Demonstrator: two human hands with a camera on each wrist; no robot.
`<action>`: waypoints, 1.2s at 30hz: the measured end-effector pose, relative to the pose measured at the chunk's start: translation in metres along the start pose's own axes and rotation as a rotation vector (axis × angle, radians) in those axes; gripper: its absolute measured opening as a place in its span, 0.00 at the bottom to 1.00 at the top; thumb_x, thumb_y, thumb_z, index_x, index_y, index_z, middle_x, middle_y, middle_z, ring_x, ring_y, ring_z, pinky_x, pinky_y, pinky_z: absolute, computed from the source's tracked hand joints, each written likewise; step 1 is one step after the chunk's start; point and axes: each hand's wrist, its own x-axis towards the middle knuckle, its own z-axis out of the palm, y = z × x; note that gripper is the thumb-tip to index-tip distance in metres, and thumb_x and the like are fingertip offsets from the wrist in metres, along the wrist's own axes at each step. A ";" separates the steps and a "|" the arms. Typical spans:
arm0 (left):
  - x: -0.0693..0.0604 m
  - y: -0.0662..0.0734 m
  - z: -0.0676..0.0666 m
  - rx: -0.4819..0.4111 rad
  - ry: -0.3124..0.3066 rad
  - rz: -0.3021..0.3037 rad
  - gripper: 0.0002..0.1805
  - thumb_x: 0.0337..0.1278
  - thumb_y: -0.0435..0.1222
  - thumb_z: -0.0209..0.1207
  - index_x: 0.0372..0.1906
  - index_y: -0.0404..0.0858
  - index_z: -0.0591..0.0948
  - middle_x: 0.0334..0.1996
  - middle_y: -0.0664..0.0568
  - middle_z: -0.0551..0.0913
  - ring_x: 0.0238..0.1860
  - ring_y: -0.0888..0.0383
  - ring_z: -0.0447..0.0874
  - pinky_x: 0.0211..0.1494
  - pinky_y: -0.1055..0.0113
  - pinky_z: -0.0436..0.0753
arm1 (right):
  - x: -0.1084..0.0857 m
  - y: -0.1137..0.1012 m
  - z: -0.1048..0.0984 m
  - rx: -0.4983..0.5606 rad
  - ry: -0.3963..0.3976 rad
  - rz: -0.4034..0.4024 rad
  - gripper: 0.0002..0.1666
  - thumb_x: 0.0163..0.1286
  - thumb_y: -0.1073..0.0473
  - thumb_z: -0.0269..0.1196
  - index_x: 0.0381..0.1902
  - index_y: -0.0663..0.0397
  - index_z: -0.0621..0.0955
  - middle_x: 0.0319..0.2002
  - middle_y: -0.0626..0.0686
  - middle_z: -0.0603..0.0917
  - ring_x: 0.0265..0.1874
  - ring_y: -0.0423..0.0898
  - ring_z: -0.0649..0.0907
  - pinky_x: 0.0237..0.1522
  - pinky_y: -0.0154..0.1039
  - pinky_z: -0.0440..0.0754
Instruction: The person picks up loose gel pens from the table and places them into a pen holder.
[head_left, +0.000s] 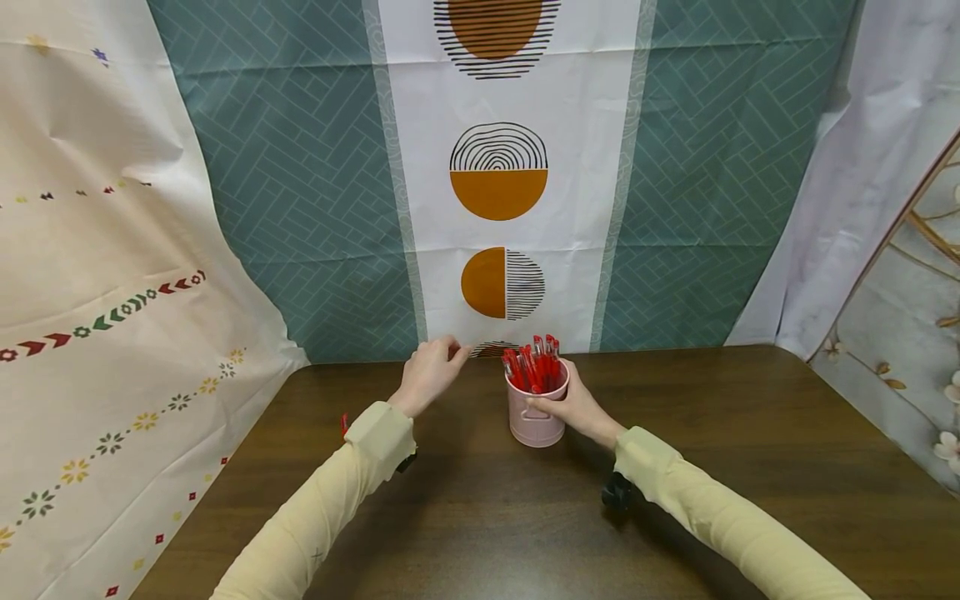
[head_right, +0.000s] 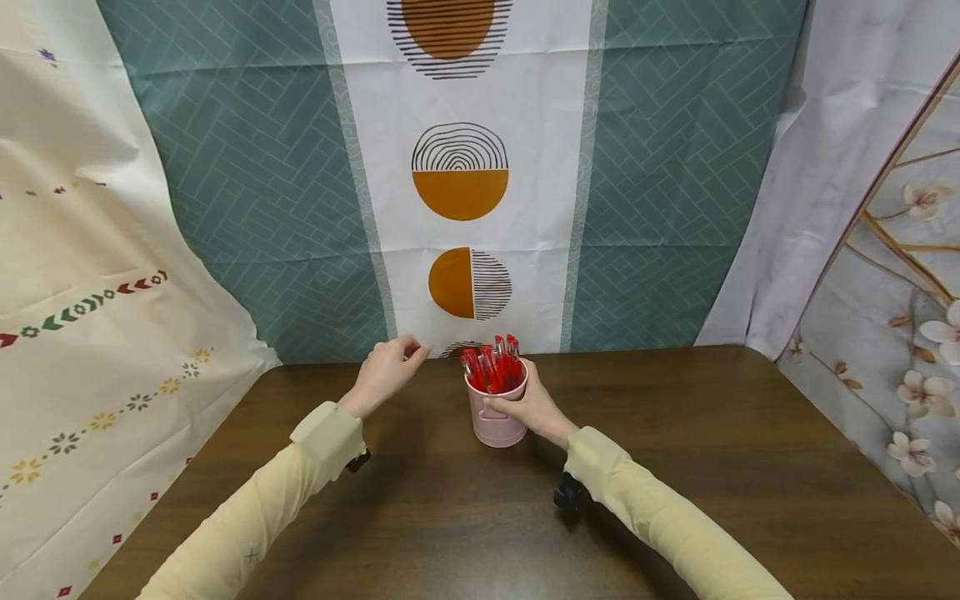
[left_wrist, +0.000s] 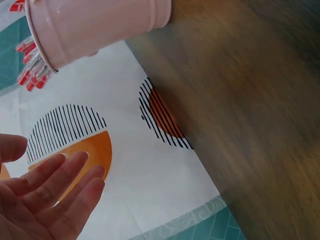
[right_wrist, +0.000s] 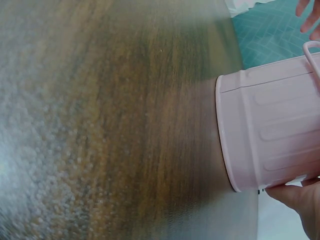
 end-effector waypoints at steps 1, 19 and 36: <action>-0.001 -0.002 -0.001 0.004 -0.003 0.000 0.13 0.60 0.45 0.53 0.27 0.41 0.77 0.20 0.55 0.73 0.21 0.56 0.71 0.22 0.63 0.70 | 0.000 0.000 0.000 0.000 0.001 -0.002 0.48 0.55 0.60 0.66 0.64 0.62 0.49 0.60 0.64 0.58 0.59 0.60 0.61 0.56 0.53 0.61; -0.018 -0.047 -0.018 0.085 -0.111 -0.109 0.16 0.62 0.46 0.50 0.33 0.37 0.76 0.21 0.51 0.73 0.22 0.54 0.71 0.23 0.60 0.70 | 0.004 0.003 -0.001 -0.009 0.006 0.000 0.50 0.54 0.59 0.67 0.64 0.63 0.49 0.60 0.65 0.57 0.59 0.61 0.60 0.55 0.55 0.61; -0.037 -0.093 -0.047 0.212 -0.251 -0.262 0.26 0.63 0.49 0.47 0.44 0.25 0.71 0.33 0.37 0.77 0.30 0.44 0.77 0.27 0.53 0.74 | 0.003 0.006 0.000 0.007 0.007 -0.024 0.48 0.54 0.61 0.67 0.63 0.64 0.49 0.59 0.65 0.58 0.58 0.61 0.62 0.55 0.54 0.62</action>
